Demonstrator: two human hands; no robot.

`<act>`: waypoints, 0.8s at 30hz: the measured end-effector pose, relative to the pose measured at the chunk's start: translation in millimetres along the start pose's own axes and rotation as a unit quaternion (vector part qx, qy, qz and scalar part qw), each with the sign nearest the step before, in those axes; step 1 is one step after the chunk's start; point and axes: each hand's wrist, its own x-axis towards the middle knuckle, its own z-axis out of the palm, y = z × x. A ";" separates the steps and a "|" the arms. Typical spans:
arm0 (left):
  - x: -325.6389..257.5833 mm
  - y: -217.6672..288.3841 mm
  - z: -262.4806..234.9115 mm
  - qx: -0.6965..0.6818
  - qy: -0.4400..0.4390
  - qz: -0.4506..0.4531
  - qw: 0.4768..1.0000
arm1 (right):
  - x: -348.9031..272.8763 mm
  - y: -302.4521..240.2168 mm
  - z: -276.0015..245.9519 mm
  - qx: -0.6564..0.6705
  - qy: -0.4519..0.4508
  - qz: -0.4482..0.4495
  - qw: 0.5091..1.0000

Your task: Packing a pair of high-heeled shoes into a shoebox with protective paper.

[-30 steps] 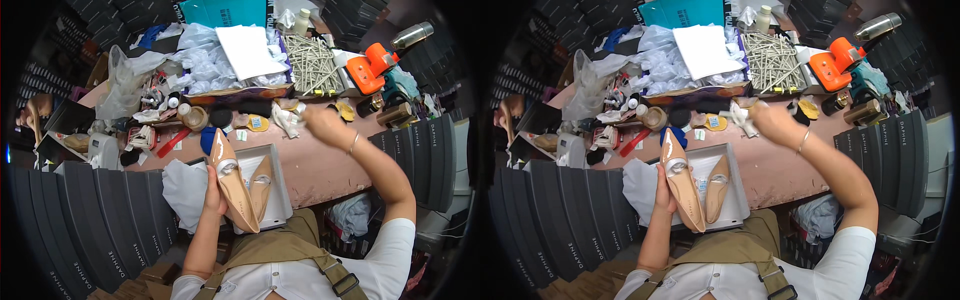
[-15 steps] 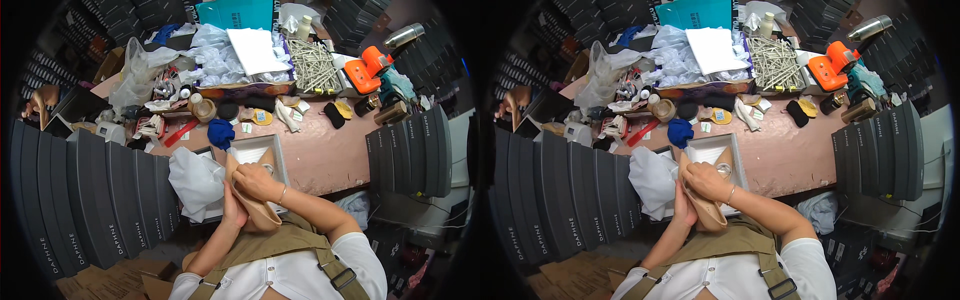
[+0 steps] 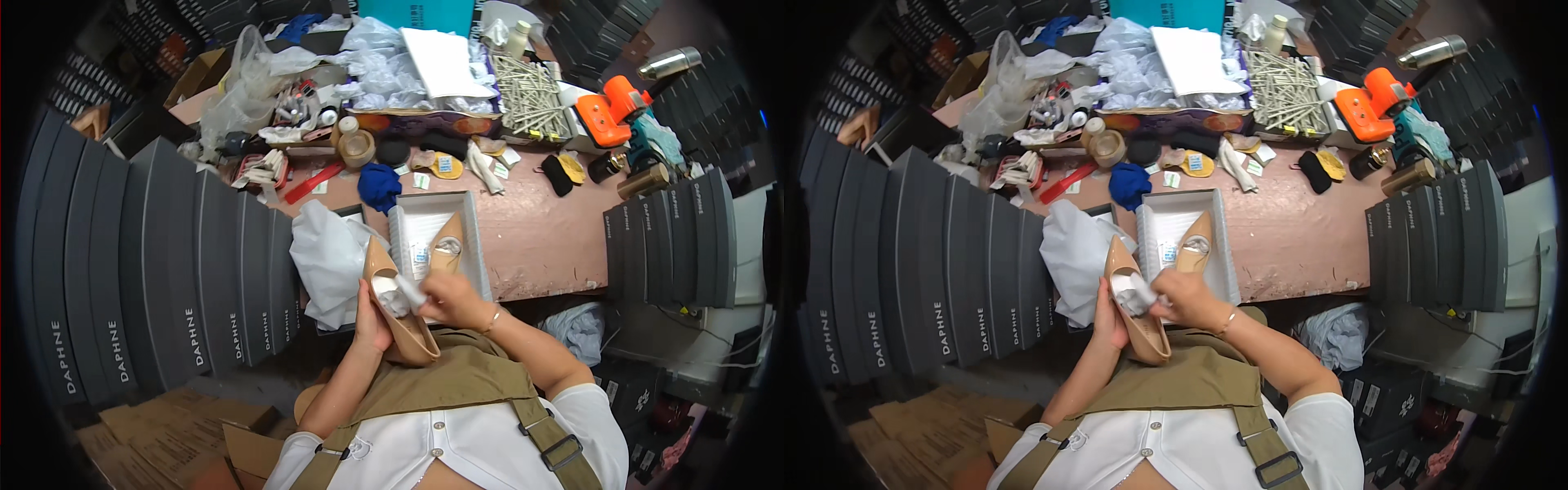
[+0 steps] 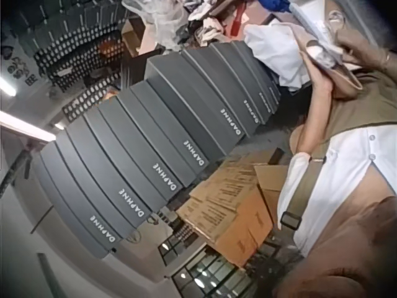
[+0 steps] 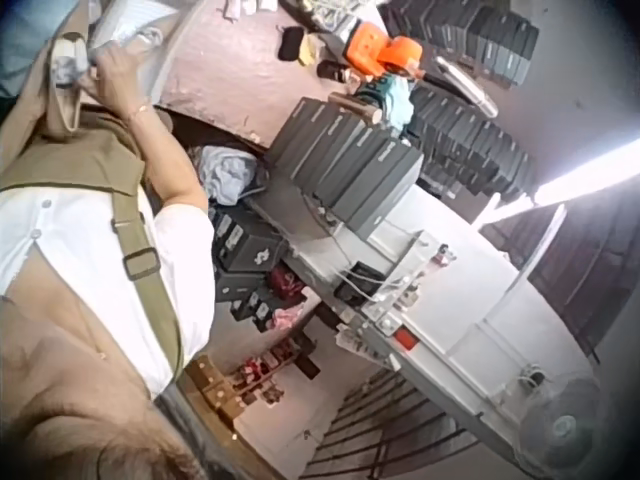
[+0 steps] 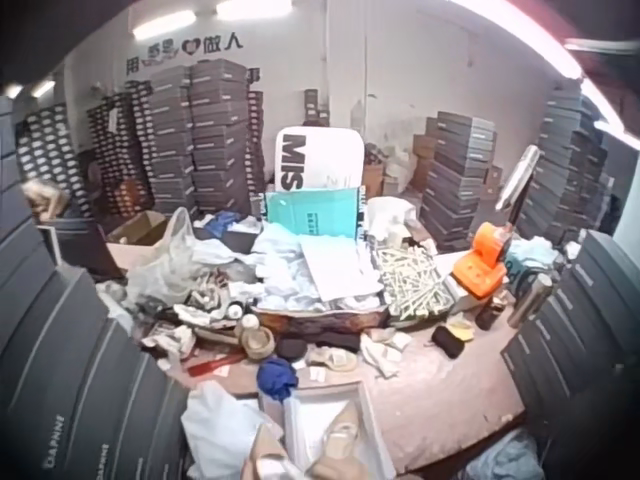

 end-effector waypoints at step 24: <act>31.6 -15.9 -15.7 0.017 0.043 -0.091 0.995 | 42.7 20.4 36.4 -0.242 -0.240 -0.107 0.934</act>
